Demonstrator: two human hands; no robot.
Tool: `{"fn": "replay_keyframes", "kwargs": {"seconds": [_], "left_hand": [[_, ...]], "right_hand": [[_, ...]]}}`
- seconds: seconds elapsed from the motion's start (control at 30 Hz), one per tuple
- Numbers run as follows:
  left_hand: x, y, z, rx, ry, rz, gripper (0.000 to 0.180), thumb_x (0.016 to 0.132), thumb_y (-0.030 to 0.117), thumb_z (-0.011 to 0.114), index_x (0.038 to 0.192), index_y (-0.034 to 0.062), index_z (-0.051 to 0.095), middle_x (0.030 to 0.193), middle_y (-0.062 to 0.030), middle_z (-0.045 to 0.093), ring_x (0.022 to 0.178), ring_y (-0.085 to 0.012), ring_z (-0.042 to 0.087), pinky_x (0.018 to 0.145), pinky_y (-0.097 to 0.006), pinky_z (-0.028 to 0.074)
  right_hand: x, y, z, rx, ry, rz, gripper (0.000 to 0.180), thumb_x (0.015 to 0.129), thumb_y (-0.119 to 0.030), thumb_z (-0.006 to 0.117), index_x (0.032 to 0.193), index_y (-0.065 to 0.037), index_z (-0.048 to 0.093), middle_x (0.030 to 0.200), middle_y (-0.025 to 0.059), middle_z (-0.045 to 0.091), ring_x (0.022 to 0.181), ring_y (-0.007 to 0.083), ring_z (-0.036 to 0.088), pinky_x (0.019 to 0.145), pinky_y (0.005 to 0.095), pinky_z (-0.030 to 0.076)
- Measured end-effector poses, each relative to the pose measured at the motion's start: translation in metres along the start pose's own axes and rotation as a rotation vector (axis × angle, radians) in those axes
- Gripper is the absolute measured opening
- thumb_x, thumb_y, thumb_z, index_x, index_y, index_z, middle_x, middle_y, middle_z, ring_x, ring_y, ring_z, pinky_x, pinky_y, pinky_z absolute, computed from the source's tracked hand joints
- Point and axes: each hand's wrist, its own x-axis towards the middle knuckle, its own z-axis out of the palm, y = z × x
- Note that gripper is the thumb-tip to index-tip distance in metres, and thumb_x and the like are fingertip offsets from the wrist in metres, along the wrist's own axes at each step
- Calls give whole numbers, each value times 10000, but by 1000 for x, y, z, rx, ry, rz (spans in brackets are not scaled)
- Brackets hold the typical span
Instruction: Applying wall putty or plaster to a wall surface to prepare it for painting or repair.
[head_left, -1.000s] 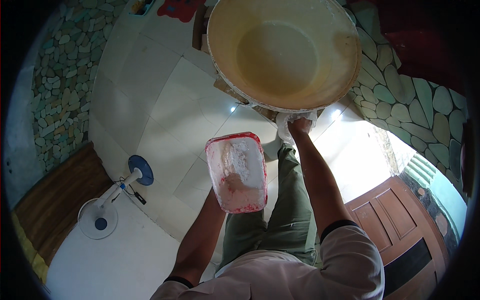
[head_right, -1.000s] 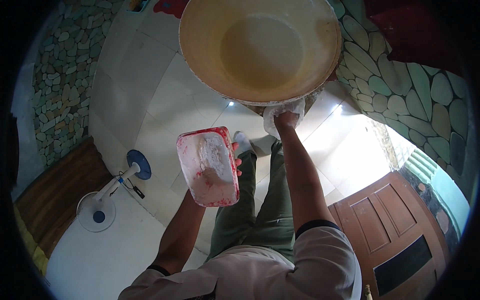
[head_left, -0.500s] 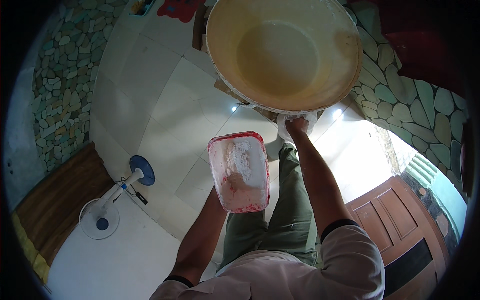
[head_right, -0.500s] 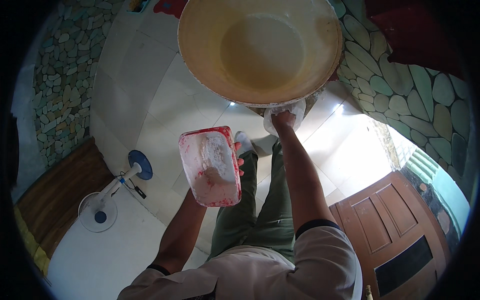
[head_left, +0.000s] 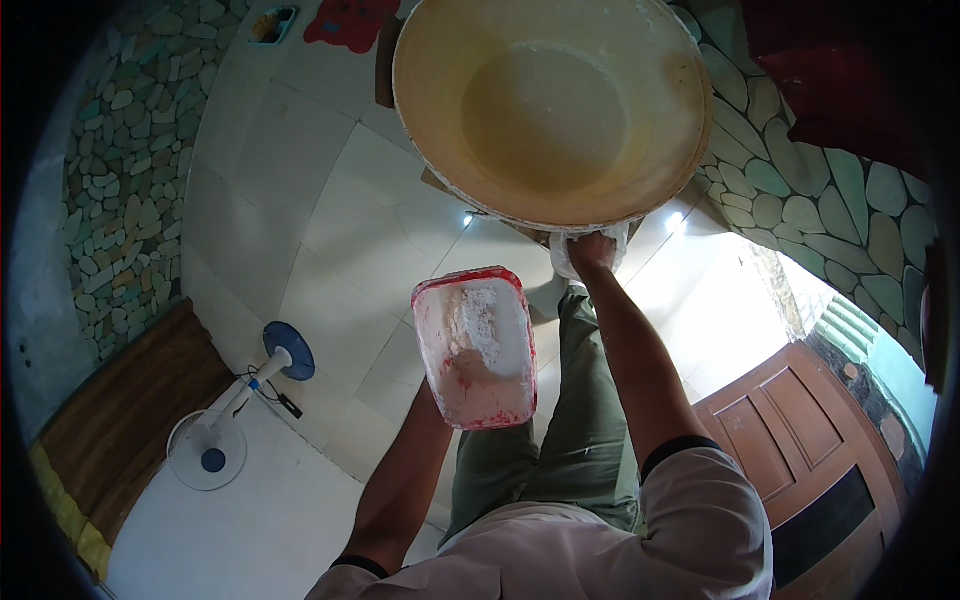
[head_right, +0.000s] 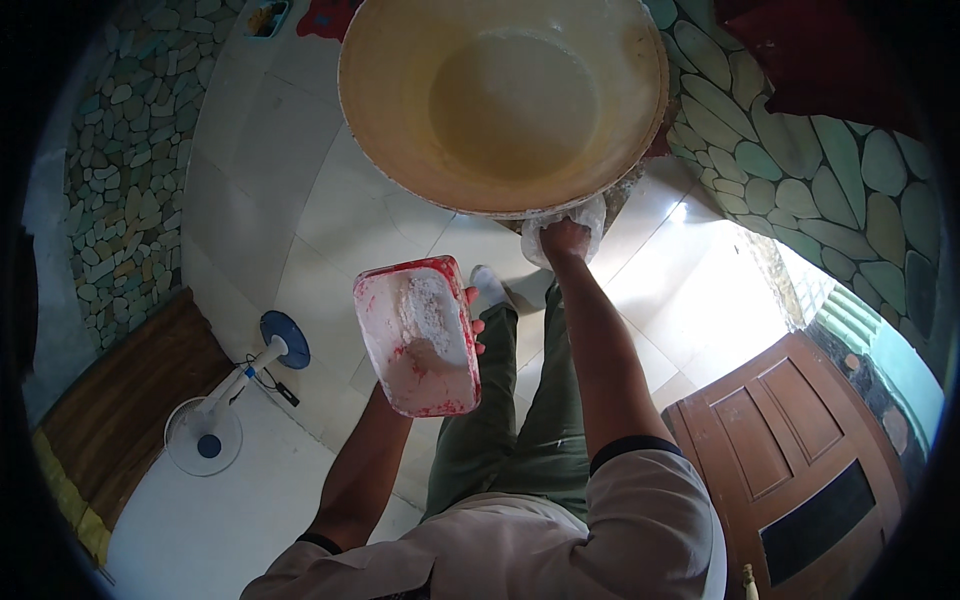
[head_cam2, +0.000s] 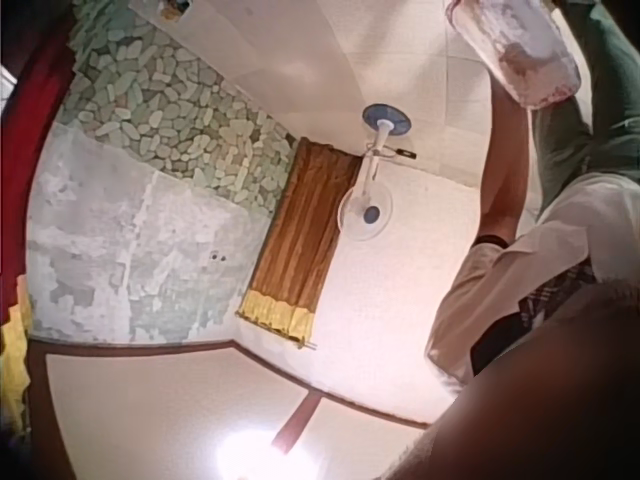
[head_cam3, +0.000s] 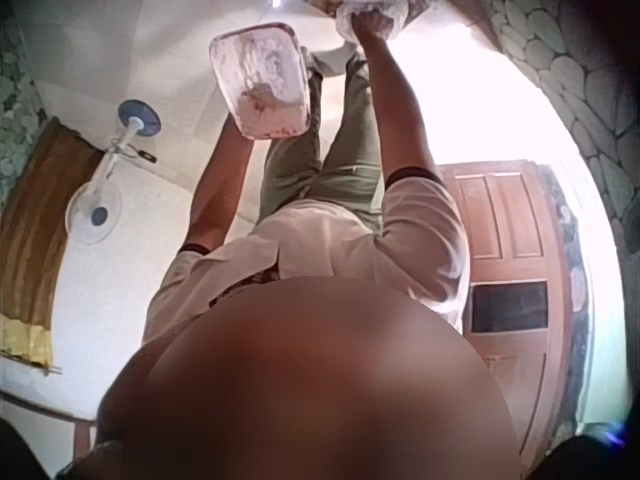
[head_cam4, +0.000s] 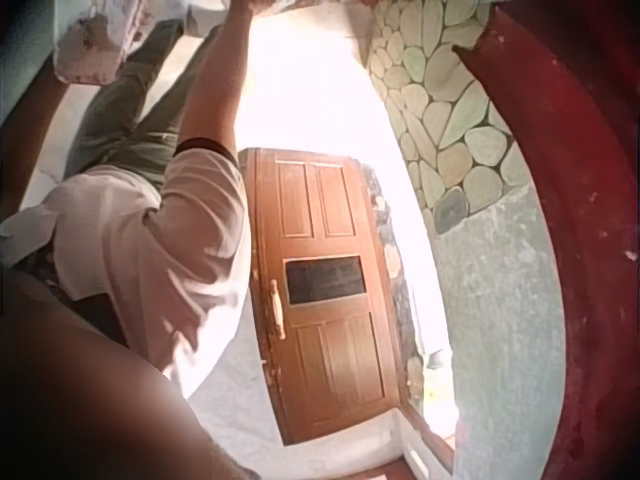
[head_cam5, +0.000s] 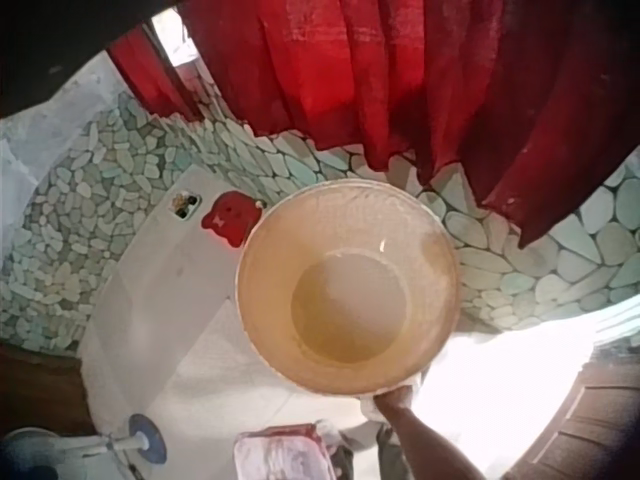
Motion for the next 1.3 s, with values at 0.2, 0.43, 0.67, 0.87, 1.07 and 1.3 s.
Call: {"fn": "replay_keyframes", "kwargs": {"seconds": [0.2, 0.43, 0.67, 0.87, 1.07, 1.3], "left_hand": [[27, -10, -13, -70, -265, -19, 715, 907, 513, 473, 1456, 116, 245, 1485, -197, 251, 1217, -468, 444, 969, -640, 383], [9, 8, -19, -25, -119, -33, 713, 911, 502, 474, 1451, 96, 247, 1489, -193, 239, 1205, -455, 460, 955, -639, 401], [15, -3, -21, -71, -387, -29, 723, 910, 510, 469, 1452, 90, 242, 1495, -185, 228, 1205, -453, 461, 952, -641, 404], [12, -10, -4, -32, -57, -25, 717, 909, 512, 469, 1451, 95, 250, 1490, -186, 243, 1209, -456, 457, 959, -640, 396], [10, -17, 5, -23, -31, -23, 710, 906, 512, 477, 1449, 110, 260, 1482, -188, 262, 1205, -465, 456, 957, -639, 397], [15, -9, -32, 130, -221, -20, 711, 900, 508, 494, 1442, 105, 273, 1473, -189, 280, 1196, -454, 468, 946, -624, 419]], "right_hand": [[27, 28, 21, -23, 179, 49, 619, 792, -532, 533, 1204, -74, 596, 1294, 165, 536, 1191, 320, 505, 1003, 417, 371], [16, 9, 20, 16, 22, 23, 447, 851, -376, 473, 1153, -86, 630, 1228, 141, 586, 1173, 302, 524, 997, 431, 378], [-2, 11, 25, 42, 307, -148, 324, 847, -263, 466, 1005, -84, 685, 1063, 155, 656, 1049, 340, 593, 917, 478, 445], [4, 29, 27, 15, 286, -136, 283, 846, -220, 455, 915, -60, 677, 1041, 206, 636, 1022, 349, 599, 854, 485, 482], [16, 48, 32, 74, 375, -165, 303, 857, -221, 432, 973, -40, 646, 1053, 198, 624, 1000, 370, 594, 862, 480, 475], [15, 45, 27, 385, 312, -153, 429, 895, -303, 361, 1192, -50, 541, 1245, 203, 536, 1177, 385, 475, 1008, 452, 362]]}}
